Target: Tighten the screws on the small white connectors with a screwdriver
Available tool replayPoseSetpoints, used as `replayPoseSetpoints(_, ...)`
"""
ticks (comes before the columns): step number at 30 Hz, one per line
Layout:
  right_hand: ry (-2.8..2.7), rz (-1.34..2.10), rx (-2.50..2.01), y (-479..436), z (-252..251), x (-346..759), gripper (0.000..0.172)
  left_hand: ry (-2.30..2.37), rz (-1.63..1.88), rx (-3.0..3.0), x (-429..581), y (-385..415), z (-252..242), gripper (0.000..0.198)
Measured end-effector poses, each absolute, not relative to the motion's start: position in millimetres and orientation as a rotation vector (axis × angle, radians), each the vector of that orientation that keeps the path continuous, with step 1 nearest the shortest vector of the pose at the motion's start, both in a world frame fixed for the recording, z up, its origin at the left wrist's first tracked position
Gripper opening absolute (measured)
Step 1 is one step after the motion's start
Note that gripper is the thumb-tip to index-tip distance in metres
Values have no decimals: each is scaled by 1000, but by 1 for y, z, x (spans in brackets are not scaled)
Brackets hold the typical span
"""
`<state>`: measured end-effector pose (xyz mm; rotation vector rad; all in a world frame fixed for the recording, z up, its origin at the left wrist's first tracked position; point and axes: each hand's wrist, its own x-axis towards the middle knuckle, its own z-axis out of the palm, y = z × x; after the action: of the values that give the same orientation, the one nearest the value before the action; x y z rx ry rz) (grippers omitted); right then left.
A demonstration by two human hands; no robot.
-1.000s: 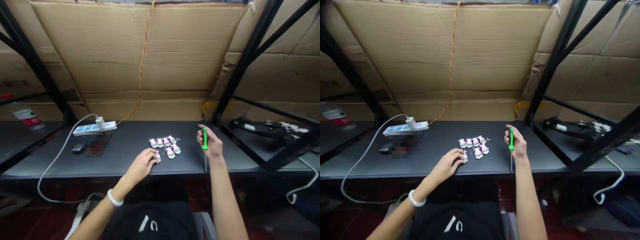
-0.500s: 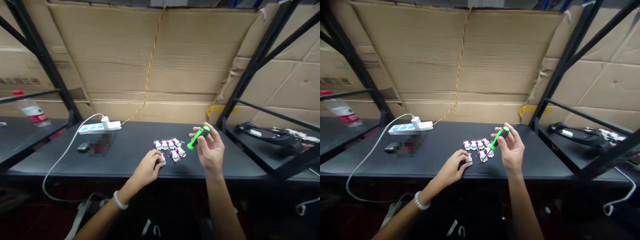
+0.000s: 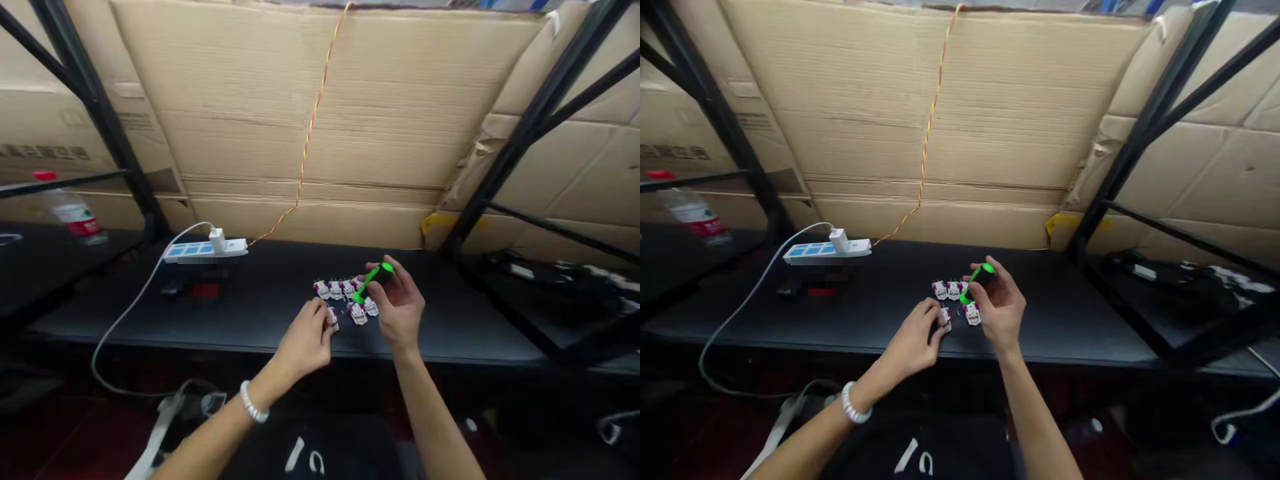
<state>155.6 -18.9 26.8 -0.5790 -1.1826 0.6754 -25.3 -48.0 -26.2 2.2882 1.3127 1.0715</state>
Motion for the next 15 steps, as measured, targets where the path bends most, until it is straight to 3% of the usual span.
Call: replayPoseSetpoints(15,-1215,613,-563,-25,25,149,46,1332,1059,2315,-23,-50,-25,17)
